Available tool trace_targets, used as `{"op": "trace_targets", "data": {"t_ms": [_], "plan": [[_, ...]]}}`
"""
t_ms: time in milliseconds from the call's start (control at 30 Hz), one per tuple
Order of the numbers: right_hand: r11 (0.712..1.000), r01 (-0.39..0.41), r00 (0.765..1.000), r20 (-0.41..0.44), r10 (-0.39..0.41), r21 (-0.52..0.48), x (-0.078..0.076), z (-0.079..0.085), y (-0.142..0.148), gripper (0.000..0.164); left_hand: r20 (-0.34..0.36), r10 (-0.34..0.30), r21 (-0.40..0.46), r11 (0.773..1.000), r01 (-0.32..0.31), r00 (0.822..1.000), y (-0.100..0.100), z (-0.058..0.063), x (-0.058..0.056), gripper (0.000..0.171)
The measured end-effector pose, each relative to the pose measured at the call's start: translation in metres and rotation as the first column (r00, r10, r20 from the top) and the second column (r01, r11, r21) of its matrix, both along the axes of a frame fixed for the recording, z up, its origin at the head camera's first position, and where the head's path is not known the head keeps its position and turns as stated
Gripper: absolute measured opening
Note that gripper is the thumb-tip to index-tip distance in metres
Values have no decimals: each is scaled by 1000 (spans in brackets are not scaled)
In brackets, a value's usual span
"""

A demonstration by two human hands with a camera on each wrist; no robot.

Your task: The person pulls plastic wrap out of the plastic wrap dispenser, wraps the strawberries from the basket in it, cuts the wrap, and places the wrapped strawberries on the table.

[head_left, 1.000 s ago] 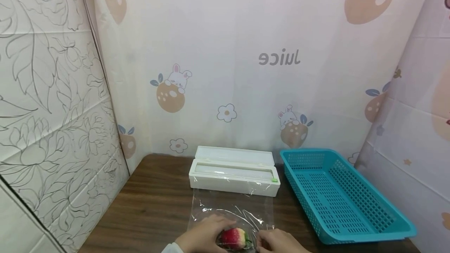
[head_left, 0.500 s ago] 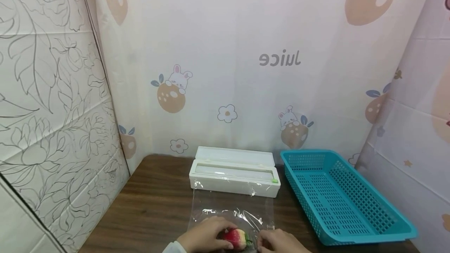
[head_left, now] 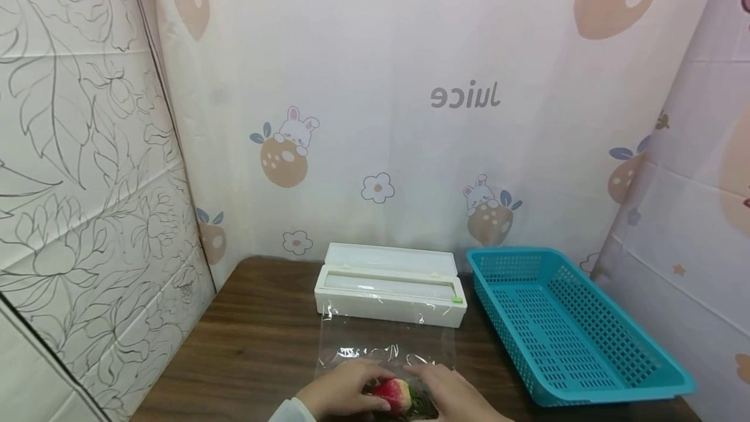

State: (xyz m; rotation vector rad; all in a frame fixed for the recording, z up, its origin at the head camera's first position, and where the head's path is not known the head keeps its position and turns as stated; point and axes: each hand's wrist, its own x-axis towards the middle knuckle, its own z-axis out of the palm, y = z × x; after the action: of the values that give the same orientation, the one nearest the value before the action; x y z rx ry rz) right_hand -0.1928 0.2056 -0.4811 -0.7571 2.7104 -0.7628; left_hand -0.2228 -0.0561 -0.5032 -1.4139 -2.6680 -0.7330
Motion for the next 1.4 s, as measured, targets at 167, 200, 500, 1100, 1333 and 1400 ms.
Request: {"op": "trace_targets", "data": {"t_ms": [167, 200, 500, 1100, 1333, 1400], "plan": [[997, -31, 998, 44, 34, -65, -2, -7, -4, 63, 88, 0, 20, 1000, -2, 996, 0, 1, -1, 43], [997, -33, 998, 48, 36, -72, -3, -8, -4, 58, 116, 1, 31, 1000, -5, 993, 0, 1, -1, 43], [999, -26, 999, 30, 27, -44, -5, -12, -10, 59, 288, -22, 126, 992, -15, 957, -2, 0, -2, 36], [993, -80, 996, 37, 83, -84, -10, -12, -11, 46, 275, -62, 112, 993, 32, 960, -14, -4, -9, 28], [987, -87, 990, 99, 101, -132, -14, -15, -12, 43, 289, -87, 123, 991, 54, 953, -21, -5, -14, 26], [991, -73, 990, 111, 86, -114, -15, -14, -13, 43, 274, -80, 123, 991, 47, 958, -22, -6, -14, 24]]}}
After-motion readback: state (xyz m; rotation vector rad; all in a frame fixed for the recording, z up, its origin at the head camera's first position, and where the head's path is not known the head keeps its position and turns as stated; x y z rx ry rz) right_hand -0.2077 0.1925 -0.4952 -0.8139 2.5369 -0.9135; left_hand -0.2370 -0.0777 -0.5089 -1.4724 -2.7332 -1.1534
